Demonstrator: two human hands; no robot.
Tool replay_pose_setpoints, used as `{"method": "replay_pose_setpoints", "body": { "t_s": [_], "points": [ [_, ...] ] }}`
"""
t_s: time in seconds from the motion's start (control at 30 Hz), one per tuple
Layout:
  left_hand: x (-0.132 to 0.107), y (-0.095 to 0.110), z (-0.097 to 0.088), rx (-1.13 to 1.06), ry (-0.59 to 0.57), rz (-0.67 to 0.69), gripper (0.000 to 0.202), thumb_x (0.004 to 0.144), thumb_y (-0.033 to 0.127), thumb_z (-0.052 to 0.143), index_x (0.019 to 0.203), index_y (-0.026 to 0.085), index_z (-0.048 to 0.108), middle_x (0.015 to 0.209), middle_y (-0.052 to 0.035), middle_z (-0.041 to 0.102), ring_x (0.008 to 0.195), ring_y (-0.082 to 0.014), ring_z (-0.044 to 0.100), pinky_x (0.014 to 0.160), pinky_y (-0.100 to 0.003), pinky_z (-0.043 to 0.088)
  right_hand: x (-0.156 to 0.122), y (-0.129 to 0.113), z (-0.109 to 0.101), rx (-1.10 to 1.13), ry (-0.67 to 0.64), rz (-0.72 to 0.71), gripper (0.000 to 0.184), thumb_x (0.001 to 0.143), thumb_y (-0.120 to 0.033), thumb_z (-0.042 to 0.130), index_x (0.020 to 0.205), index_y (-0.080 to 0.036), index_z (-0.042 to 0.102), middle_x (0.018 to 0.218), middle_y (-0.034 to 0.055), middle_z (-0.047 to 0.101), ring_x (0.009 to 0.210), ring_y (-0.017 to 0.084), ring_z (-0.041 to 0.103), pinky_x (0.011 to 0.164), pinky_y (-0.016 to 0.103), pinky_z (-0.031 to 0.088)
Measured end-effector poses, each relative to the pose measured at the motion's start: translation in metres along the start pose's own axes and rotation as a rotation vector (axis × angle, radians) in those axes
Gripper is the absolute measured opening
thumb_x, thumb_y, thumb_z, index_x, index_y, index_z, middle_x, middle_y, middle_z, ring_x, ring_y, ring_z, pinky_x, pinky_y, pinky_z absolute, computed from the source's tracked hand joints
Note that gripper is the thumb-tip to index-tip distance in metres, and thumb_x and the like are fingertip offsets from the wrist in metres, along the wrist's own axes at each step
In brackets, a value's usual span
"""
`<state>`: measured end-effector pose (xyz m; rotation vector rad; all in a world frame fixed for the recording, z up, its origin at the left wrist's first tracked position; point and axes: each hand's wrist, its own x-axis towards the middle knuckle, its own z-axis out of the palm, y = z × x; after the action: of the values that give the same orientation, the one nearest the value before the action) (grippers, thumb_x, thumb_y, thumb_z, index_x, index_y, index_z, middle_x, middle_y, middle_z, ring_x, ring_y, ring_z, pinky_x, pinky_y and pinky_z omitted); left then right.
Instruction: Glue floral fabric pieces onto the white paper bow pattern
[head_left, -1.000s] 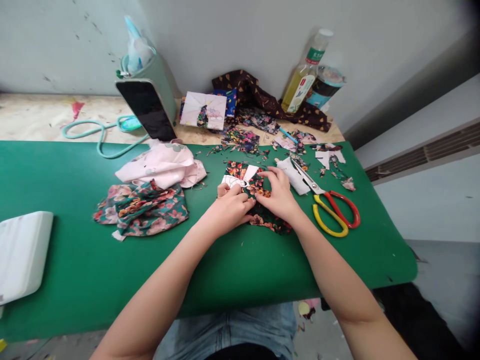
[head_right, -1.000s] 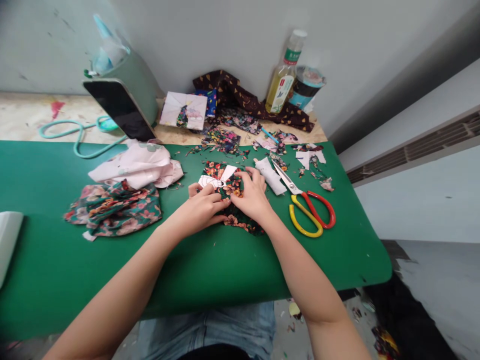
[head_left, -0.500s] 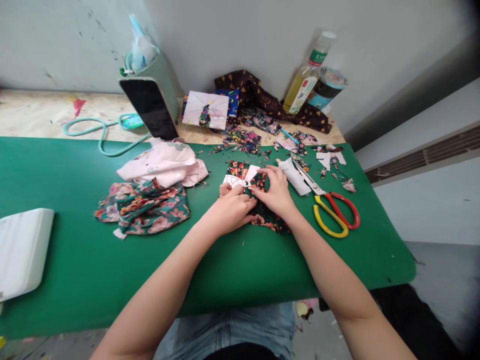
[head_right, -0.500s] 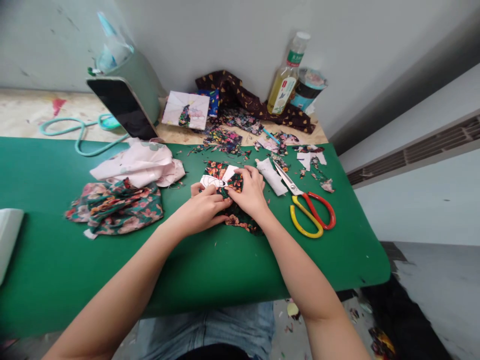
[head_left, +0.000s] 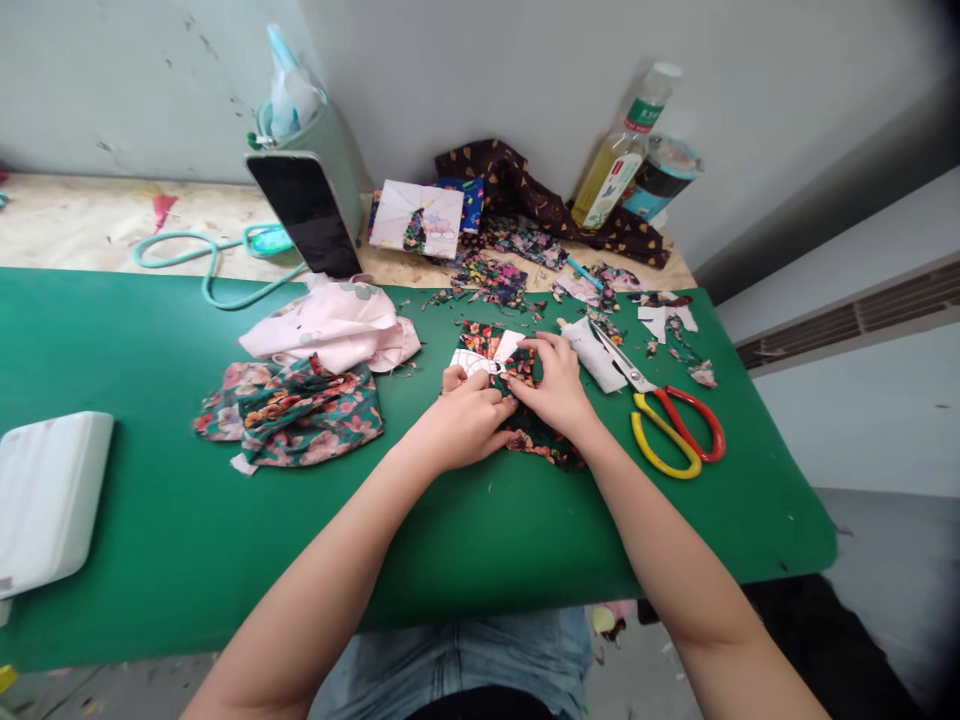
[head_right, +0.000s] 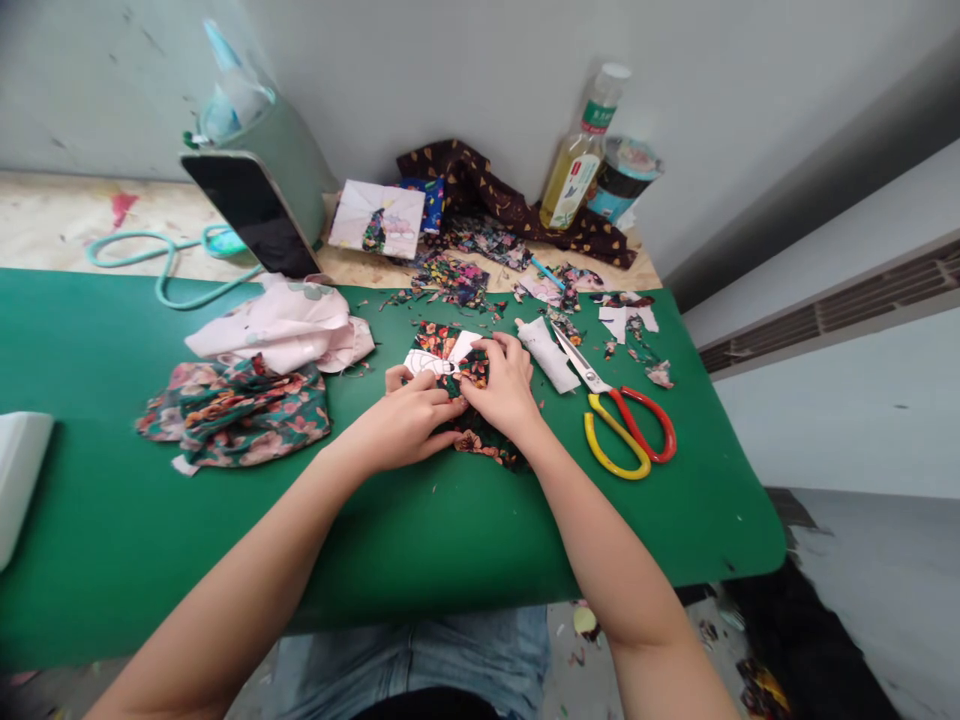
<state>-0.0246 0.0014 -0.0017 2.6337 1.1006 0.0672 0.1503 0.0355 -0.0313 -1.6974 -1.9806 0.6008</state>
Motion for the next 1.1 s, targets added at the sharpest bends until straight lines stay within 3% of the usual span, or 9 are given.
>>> {"method": "replay_pose_setpoints", "body": {
  "t_s": [0.4,1.1],
  "points": [
    [-0.002,-0.001,-0.001,-0.028,-0.016,0.001,0.036,0.095,0.040,0.051,0.116,0.014,0.065,0.095,-0.0133,0.071,0.105,-0.0330,0.049,0.091,-0.051,0.025,-0.004,0.007,-0.011,-0.025,-0.081,-0.025,0.051,0.074,-0.029,0.067,0.122,-0.020,0.053,0.136,0.0150,0.039,0.136,0.034,0.036,0.114,0.050,0.031],
    [0.003,-0.002,0.004,-0.035,-0.012,-0.007,0.029,0.094,0.033,0.056,0.113,0.014,0.067,0.095,-0.0111,0.073,0.102,-0.0300,0.051,0.088,-0.044,0.029,-0.010,0.012,-0.029,-0.029,-0.223,-0.024,0.045,0.073,-0.027,0.070,0.117,-0.024,0.061,0.138,0.0119,0.041,0.137,0.034,0.037,0.113,0.053,0.031]
  ]
}}
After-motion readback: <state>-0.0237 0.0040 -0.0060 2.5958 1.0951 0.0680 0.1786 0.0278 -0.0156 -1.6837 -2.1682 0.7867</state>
